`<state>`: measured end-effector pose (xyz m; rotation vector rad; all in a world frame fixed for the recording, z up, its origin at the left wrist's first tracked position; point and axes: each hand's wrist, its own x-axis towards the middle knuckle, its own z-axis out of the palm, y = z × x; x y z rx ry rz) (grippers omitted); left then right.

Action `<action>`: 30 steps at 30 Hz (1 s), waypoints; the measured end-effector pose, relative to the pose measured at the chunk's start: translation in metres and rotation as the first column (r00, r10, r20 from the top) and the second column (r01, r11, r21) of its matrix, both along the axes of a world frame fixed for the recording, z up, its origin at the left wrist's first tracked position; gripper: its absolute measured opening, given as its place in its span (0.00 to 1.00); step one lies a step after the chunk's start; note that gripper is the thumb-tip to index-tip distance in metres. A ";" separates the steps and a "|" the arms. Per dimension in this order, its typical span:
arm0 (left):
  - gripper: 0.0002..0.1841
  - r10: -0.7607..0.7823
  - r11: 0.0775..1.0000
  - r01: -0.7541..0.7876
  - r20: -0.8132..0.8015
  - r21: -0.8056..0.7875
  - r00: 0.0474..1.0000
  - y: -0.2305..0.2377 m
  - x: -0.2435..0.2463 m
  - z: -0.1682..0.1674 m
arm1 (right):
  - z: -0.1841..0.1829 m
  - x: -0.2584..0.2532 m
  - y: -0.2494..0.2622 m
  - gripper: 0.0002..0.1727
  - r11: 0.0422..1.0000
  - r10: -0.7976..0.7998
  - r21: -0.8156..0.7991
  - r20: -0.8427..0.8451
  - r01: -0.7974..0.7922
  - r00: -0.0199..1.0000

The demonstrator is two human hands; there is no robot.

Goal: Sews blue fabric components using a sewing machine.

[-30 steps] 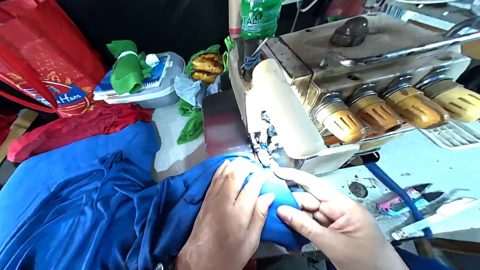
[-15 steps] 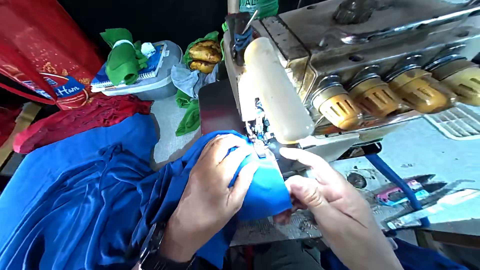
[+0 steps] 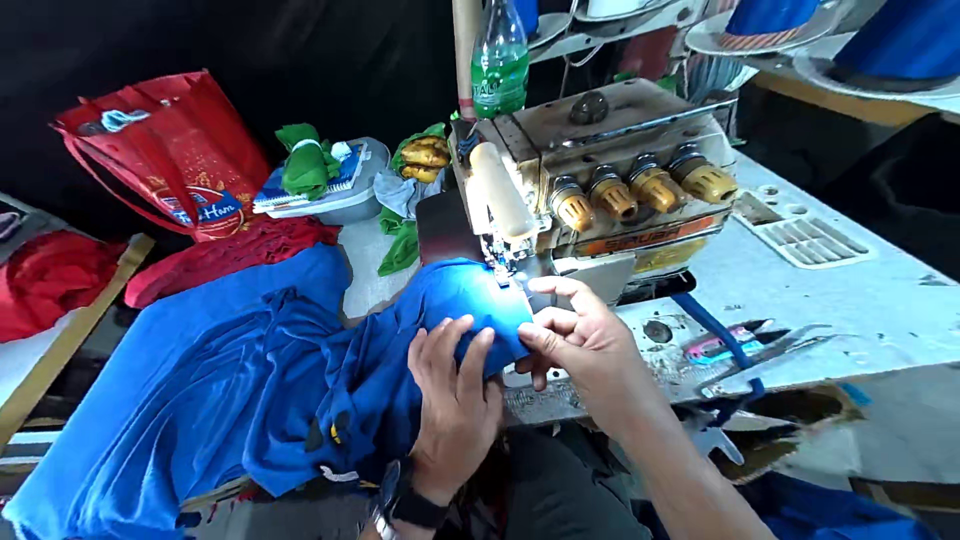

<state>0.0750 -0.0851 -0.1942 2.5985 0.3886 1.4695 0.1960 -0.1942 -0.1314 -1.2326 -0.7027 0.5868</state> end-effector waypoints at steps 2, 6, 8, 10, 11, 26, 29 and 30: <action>0.20 -0.018 1.000 0.019 0.068 -0.015 0.997 0.011 0.002 0.001 | 0.004 -0.003 0.001 0.23 0.999 0.032 0.023 -0.109 -0.029 0.994; 0.17 -0.171 0.983 0.168 0.033 0.073 0.985 0.038 -0.005 0.022 | 0.008 -0.008 0.004 0.21 0.998 0.046 0.042 -0.295 -0.035 0.954; 0.17 -0.246 0.959 0.258 -0.107 0.116 0.963 0.049 -0.010 0.041 | 0.005 -0.009 0.005 0.22 0.999 0.041 0.036 -0.282 -0.032 0.959; 0.16 -0.283 0.925 0.332 -0.248 0.187 0.927 0.057 -0.011 0.060 | 0.002 -0.010 0.004 0.23 0.999 0.017 0.030 -0.206 -0.011 0.978; 0.15 -0.287 0.905 0.361 -0.303 0.226 0.909 0.058 -0.010 0.067 | -0.001 -0.011 0.004 0.23 1.000 -0.003 0.027 -0.156 0.007 0.988; 0.18 -0.314 0.925 0.368 -0.347 0.099 0.884 0.043 -0.004 0.051 | -0.019 -0.006 0.001 0.24 0.997 -0.047 0.061 -0.086 0.053 0.995; 0.18 -0.318 0.924 0.370 -0.345 0.096 0.883 0.044 -0.003 0.052 | -0.017 -0.003 -0.001 0.17 0.999 -0.015 0.039 -0.117 0.020 0.993; 0.18 -0.318 0.924 0.370 -0.345 0.096 0.883 0.044 -0.003 0.051 | -0.017 -0.003 -0.002 0.18 0.999 -0.013 0.035 -0.115 0.017 0.993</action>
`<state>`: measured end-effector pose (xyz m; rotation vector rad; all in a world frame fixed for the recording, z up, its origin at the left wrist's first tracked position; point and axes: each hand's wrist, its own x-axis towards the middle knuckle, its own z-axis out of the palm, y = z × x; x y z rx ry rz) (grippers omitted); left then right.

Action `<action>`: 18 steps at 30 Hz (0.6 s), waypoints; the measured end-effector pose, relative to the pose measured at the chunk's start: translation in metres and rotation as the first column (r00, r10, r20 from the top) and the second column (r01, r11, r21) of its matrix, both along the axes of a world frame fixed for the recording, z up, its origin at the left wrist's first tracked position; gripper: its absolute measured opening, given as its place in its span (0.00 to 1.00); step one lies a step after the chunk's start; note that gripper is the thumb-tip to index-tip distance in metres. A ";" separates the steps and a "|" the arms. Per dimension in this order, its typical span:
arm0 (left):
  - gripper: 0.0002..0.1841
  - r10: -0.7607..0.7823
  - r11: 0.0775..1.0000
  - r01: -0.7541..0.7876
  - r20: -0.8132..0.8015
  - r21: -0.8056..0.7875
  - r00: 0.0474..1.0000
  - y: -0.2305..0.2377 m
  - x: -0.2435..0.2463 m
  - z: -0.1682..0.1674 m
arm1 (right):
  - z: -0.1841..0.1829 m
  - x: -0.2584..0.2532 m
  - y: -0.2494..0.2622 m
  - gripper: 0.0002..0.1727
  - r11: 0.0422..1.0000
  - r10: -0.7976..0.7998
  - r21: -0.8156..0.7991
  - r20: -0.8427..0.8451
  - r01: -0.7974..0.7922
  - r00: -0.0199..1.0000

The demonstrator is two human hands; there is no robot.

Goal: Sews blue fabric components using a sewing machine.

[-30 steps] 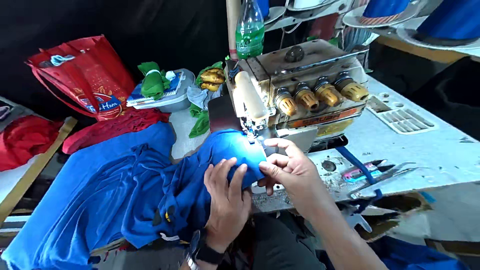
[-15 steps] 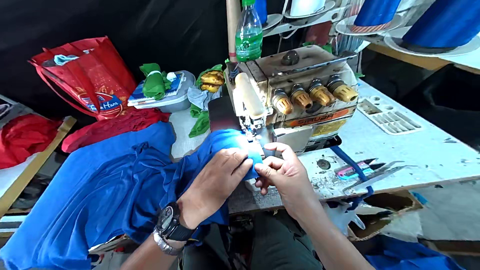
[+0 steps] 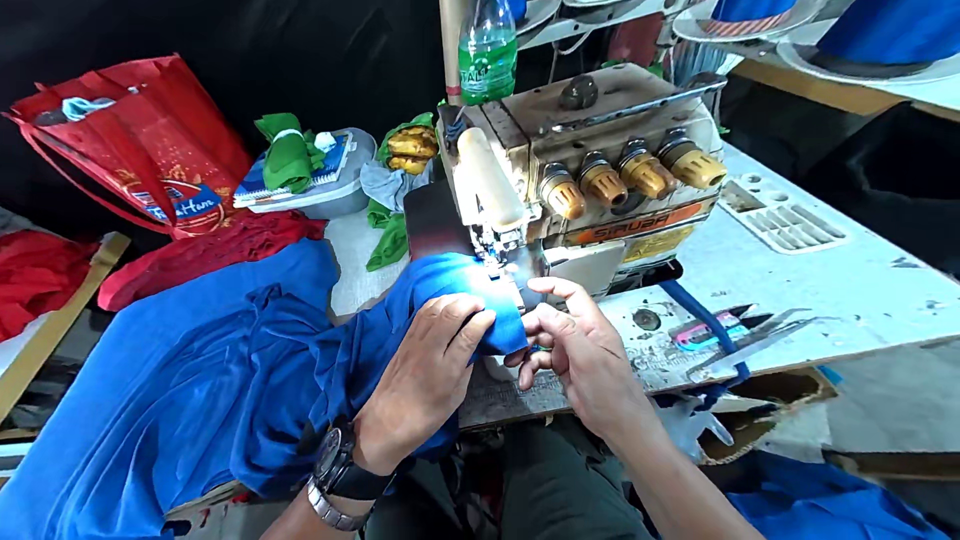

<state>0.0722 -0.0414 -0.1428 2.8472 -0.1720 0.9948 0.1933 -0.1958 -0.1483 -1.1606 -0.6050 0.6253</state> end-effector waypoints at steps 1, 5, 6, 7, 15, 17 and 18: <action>0.18 -0.003 1.000 0.003 0.002 -0.002 1.000 0.000 0.000 0.000 | 0.000 0.000 0.000 0.18 1.000 -0.001 -0.003 0.013 0.001 1.000; 0.21 -0.001 1.000 0.001 -0.013 -0.020 1.000 0.000 -0.001 0.001 | 0.000 -0.005 0.001 0.29 0.998 -0.061 -0.007 0.069 0.061 0.996; 0.23 0.004 0.999 -0.005 -0.018 -0.038 1.000 -0.001 -0.002 0.001 | 0.000 -0.006 0.000 0.31 0.997 -0.070 -0.015 0.086 0.072 0.994; 0.25 0.008 0.998 -0.009 -0.020 -0.065 1.000 -0.003 -0.003 0.002 | -0.002 -0.006 -0.001 0.31 0.996 -0.082 -0.022 0.105 0.085 0.991; 0.23 0.119 0.980 -0.110 0.046 -0.168 0.992 -0.010 0.006 -0.004 | -0.008 -0.005 0.000 0.24 0.987 -0.153 -0.020 0.174 0.159 0.973; 0.20 0.142 0.979 -0.131 0.060 -0.158 0.988 -0.010 0.009 -0.006 | -0.009 -0.004 0.001 0.23 0.986 -0.163 -0.015 0.188 0.168 0.969; 0.19 0.148 0.979 -0.138 0.059 -0.152 0.987 -0.010 0.010 -0.005 | -0.010 -0.004 0.002 0.23 0.984 -0.168 -0.018 0.202 0.175 0.965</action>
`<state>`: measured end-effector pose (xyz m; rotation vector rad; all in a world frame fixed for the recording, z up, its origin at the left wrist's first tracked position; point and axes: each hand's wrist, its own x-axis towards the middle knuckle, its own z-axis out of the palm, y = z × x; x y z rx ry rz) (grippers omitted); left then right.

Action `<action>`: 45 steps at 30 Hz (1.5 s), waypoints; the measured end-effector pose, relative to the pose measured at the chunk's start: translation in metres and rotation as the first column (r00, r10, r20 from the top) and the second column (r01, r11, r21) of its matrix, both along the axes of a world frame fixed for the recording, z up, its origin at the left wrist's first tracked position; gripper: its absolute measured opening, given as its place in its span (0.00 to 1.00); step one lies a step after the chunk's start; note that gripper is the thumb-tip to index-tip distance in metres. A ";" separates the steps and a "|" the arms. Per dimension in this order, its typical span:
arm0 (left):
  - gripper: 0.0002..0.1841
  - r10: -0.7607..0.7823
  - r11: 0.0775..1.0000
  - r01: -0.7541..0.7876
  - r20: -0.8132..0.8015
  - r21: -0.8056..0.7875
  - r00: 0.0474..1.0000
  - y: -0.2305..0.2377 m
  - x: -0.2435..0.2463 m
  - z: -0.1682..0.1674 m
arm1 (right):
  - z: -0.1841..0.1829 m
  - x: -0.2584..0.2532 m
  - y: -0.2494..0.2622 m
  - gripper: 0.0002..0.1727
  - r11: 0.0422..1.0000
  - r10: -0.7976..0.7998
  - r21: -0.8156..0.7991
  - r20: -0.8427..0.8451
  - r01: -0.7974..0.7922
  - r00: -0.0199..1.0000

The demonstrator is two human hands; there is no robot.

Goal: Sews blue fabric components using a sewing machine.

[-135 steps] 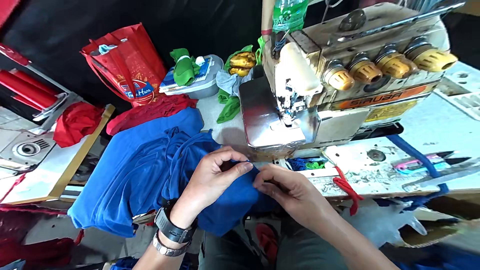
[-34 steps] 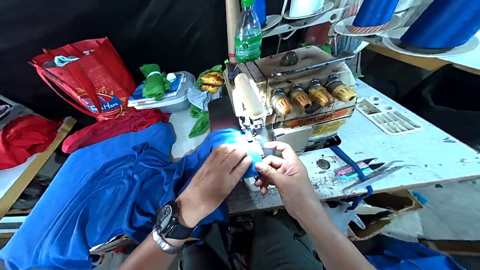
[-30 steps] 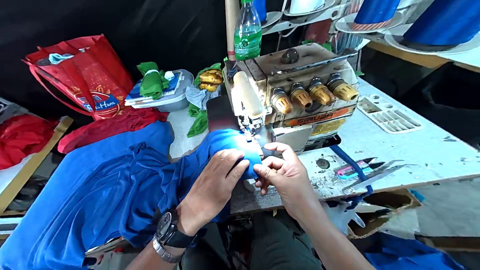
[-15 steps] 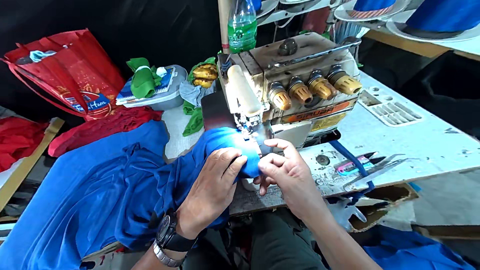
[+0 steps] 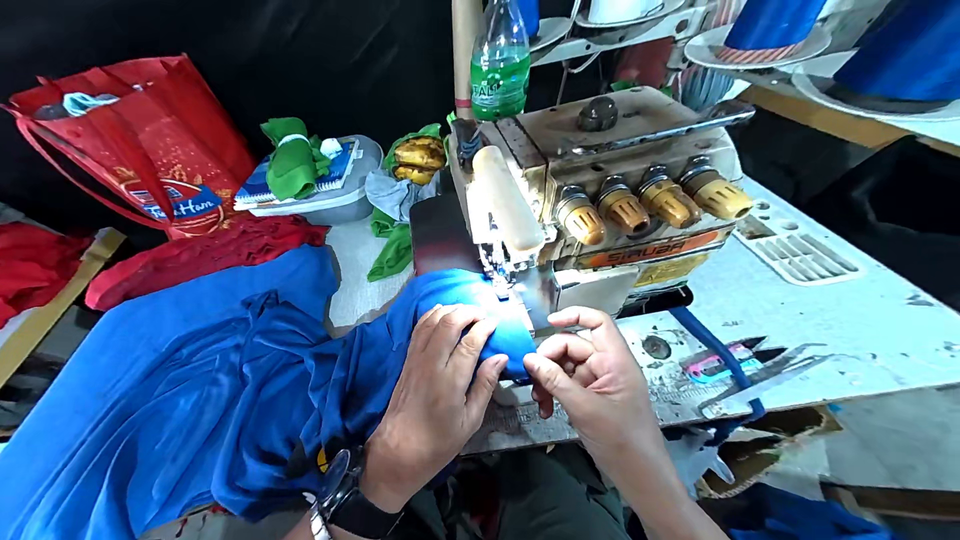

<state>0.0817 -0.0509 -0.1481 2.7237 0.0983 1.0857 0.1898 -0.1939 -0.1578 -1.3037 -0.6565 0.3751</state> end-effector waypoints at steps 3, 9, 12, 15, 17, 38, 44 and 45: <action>0.18 -0.004 1.000 0.004 -0.013 0.004 1.000 0.003 0.004 0.005 | 0.002 0.004 0.006 0.22 1.000 -0.023 0.004 0.020 0.023 1.000; 0.17 -0.025 0.996 0.022 -0.033 -0.081 0.999 0.025 0.017 0.018 | 0.014 0.019 0.020 0.22 0.996 -0.067 -0.053 0.073 0.071 0.995; 0.14 -0.022 0.993 0.015 -0.057 -0.117 0.998 0.036 0.025 0.027 | 0.017 0.025 0.030 0.19 0.995 -0.067 -0.072 0.092 0.074 0.993; 0.13 -0.046 0.986 0.034 -0.071 -0.164 0.996 0.053 0.037 0.032 | 0.015 0.029 0.032 0.18 0.993 -0.094 -0.059 0.154 0.104 0.984; 0.13 -0.082 0.978 0.068 -0.066 -0.196 0.994 0.068 0.046 0.035 | 0.010 0.022 0.028 0.15 0.986 -0.126 -0.085 0.203 0.146 0.971; 0.14 -0.148 0.940 0.156 0.048 -0.304 0.988 0.042 -0.075 0.031 | 0.031 -0.021 0.085 0.18 0.993 0.121 -0.097 0.876 -0.074 0.468; 0.09 -0.258 0.656 0.301 0.168 -0.692 0.951 0.004 -0.092 0.024 | 0.021 -0.020 0.059 0.13 0.949 0.189 -0.053 0.885 -0.311 0.426; 0.08 -0.292 0.603 0.298 0.143 -0.740 0.946 -0.007 -0.091 0.025 | 0.020 -0.017 0.049 0.14 0.943 0.205 -0.060 0.881 -0.328 0.426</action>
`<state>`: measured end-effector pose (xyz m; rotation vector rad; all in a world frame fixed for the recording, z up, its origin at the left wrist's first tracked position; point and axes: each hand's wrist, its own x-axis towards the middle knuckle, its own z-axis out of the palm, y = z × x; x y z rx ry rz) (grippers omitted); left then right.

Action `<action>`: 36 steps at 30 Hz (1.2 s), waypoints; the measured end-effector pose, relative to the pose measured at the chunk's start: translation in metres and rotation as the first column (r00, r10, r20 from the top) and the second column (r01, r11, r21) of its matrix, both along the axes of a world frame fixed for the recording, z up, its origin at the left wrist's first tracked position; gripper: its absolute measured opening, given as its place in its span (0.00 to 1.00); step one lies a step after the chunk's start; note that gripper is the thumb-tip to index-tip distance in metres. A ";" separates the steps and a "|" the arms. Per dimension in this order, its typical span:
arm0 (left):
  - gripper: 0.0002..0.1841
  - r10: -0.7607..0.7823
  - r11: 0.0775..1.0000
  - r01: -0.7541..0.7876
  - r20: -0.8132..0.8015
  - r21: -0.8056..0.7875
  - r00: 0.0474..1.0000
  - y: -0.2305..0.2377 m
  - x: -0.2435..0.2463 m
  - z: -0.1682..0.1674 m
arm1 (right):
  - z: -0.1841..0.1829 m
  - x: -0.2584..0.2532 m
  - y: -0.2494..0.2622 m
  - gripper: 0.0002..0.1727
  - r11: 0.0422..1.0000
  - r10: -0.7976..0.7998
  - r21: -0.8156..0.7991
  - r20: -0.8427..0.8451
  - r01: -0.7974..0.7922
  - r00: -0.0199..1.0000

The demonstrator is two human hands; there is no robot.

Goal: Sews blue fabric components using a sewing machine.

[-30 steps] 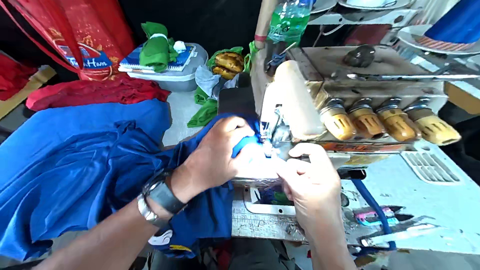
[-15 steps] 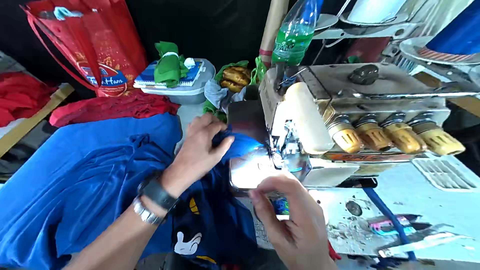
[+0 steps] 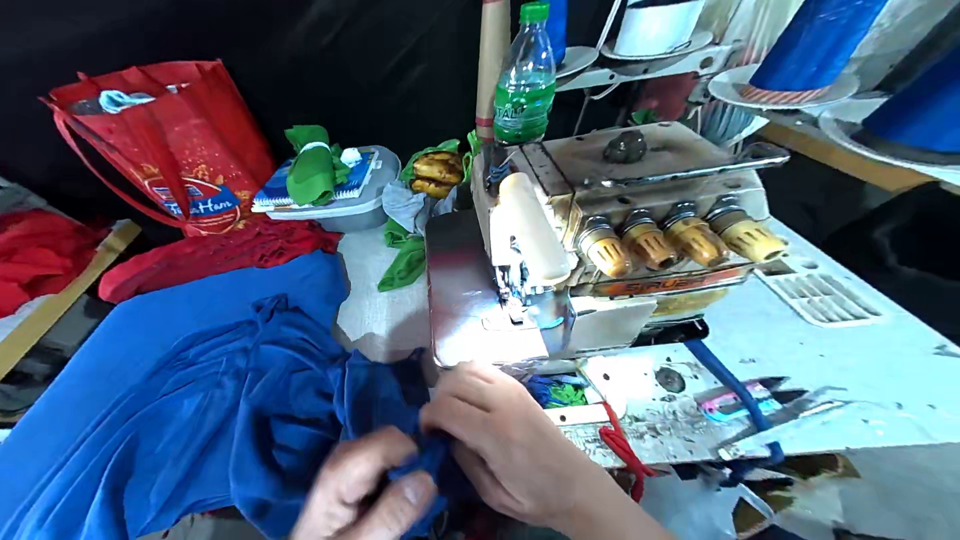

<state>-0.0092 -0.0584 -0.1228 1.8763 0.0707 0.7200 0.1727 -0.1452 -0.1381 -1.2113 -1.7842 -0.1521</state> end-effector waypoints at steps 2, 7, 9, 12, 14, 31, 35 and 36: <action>0.09 -0.035 0.998 0.032 -0.075 -0.051 0.997 -0.026 0.011 -0.002 | -0.007 0.013 -0.022 0.17 1.000 -0.010 0.000 0.004 0.010 1.000; 0.11 0.114 0.990 -0.120 -0.074 -0.080 0.991 -0.056 0.073 -0.036 | -0.017 0.076 -0.047 0.16 0.988 -0.145 -0.030 0.146 0.151 0.979; 0.08 0.162 0.982 -0.163 -0.012 -0.097 0.987 -0.058 0.092 -0.045 | -0.010 0.084 -0.044 0.15 0.987 -0.153 -0.025 0.181 0.160 0.972; 0.08 0.187 0.976 -0.184 0.014 -0.117 0.982 -0.058 0.088 -0.035 | 0.004 0.073 -0.055 0.12 0.982 -0.168 -0.058 0.155 0.179 0.974; 0.06 0.190 0.979 -0.189 0.005 -0.076 0.982 -0.055 0.073 -0.020 | 0.009 0.064 -0.068 0.09 0.981 -0.100 -0.168 0.002 0.099 0.995; 0.13 0.353 0.825 -0.162 -0.270 0.541 0.896 -0.008 -0.136 -0.007 | 0.090 -0.025 -0.020 0.08 0.988 0.154 0.047 -0.320 -0.146 0.935; 0.07 0.535 0.841 -0.496 -0.204 0.215 0.820 -0.010 -0.221 0.006 | 0.110 -0.052 0.029 0.07 0.955 0.294 0.127 -0.308 -0.267 0.905; 0.09 0.626 0.780 -0.608 -0.169 0.149 0.761 -0.015 -0.243 0.013 | 0.114 -0.062 0.043 0.06 0.942 0.336 0.134 -0.310 -0.309 0.889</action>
